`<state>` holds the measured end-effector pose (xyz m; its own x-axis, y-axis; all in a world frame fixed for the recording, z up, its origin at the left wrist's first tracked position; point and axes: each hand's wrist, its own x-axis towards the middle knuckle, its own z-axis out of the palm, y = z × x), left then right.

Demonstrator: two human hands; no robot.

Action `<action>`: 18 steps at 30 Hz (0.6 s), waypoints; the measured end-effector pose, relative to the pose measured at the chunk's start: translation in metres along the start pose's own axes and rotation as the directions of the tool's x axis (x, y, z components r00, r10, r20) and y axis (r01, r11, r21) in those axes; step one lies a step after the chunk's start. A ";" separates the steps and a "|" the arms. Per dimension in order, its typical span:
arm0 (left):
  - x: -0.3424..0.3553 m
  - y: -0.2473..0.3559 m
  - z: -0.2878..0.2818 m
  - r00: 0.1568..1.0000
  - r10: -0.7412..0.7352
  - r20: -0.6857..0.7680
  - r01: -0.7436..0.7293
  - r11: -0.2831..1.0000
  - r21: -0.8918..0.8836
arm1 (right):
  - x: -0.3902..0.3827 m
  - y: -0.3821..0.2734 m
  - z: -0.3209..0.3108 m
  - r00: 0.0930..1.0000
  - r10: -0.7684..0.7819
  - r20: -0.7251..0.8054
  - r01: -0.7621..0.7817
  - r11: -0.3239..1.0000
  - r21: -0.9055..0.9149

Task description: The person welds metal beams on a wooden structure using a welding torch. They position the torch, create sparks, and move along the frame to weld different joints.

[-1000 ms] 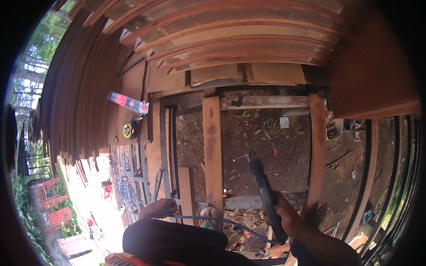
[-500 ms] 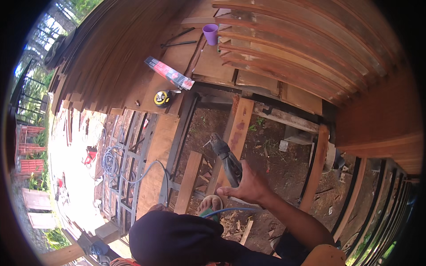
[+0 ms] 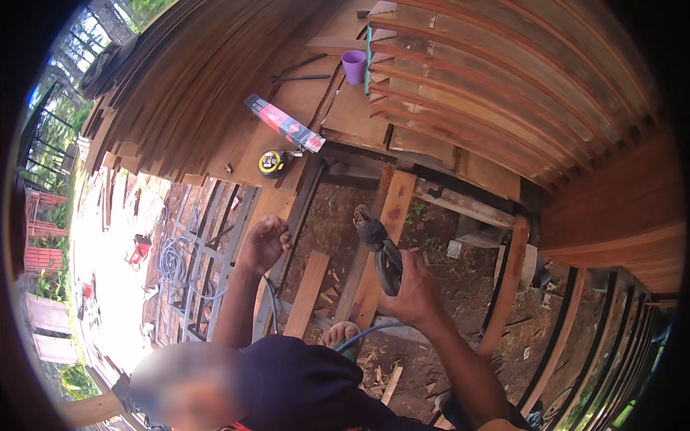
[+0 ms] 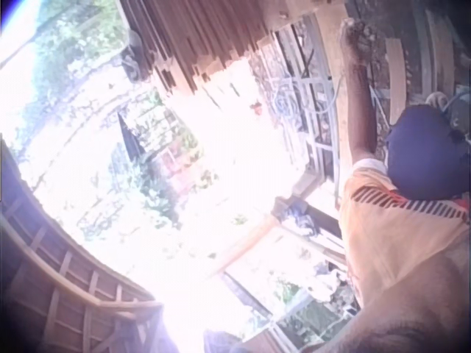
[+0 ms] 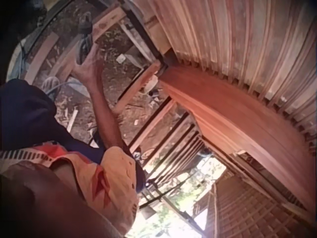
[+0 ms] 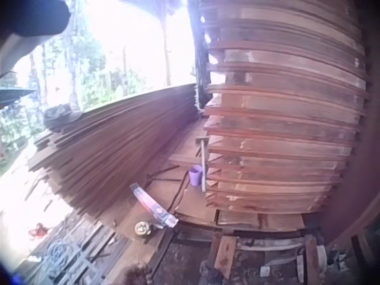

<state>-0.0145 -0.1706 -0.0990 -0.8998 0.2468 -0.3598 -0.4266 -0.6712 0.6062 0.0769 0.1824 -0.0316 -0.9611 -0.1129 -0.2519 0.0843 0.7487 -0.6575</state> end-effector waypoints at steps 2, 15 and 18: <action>0.047 -0.005 0.012 0.988 -0.014 -0.152 0.029 0.995 0.095 | -0.011 -0.002 -0.006 0.998 0.053 0.037 -0.054 0.998 0.026; 0.269 -0.033 0.015 0.961 0.025 -0.276 -0.176 0.825 -0.537 | -0.054 -0.004 -0.022 0.978 0.210 0.004 -0.207 0.960 0.188; 0.278 -0.058 0.001 0.997 -0.017 -0.069 -0.024 0.835 -0.550 | -0.072 0.013 -0.029 0.955 0.295 -0.037 -0.285 0.943 0.171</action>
<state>-0.2398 -0.0623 -0.2341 -0.8839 0.2095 -0.4182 -0.2840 -0.9507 0.1241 0.1399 0.2193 -0.0017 -0.9026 0.1374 -0.4080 0.3981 0.6270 -0.6696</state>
